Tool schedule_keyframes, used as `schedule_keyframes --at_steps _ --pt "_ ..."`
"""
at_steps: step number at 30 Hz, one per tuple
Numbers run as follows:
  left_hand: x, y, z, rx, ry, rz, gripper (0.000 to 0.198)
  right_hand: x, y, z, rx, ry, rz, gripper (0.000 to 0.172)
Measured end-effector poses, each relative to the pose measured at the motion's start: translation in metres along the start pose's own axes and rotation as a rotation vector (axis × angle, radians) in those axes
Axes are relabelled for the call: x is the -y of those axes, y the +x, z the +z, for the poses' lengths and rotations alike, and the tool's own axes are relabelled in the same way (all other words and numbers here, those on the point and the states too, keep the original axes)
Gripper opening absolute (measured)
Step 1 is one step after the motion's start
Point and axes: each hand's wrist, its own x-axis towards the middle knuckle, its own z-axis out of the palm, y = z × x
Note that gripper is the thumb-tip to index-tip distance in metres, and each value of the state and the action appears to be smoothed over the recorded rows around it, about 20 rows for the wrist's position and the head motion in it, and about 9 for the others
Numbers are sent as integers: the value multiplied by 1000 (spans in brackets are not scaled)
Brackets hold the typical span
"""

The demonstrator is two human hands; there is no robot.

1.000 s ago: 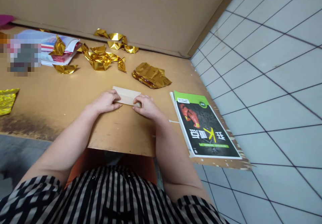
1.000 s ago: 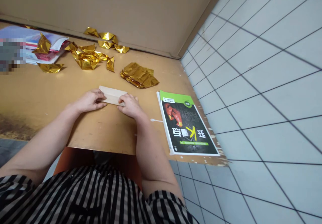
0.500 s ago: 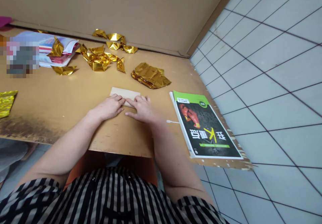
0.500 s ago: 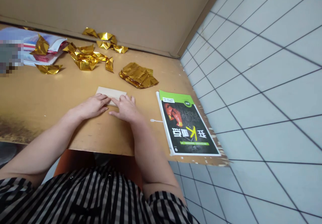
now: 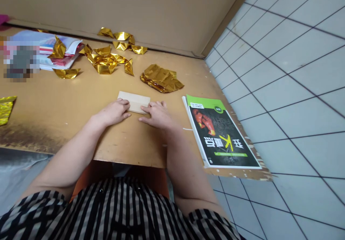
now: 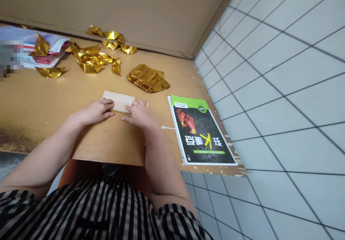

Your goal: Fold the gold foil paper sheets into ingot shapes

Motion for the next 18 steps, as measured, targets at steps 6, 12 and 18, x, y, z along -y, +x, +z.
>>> schedule_keyframes --at_steps 6,12,18 --pt "14 -1 -4 -5 -53 -22 31 -6 -4 -6 4 16 21 37" --pt "17 3 -1 -89 -85 -77 38 -12 -2 -3 -55 56 25 34" --pt "20 7 2 -166 -66 -179 25 -11 8 4 -135 56 104 28"
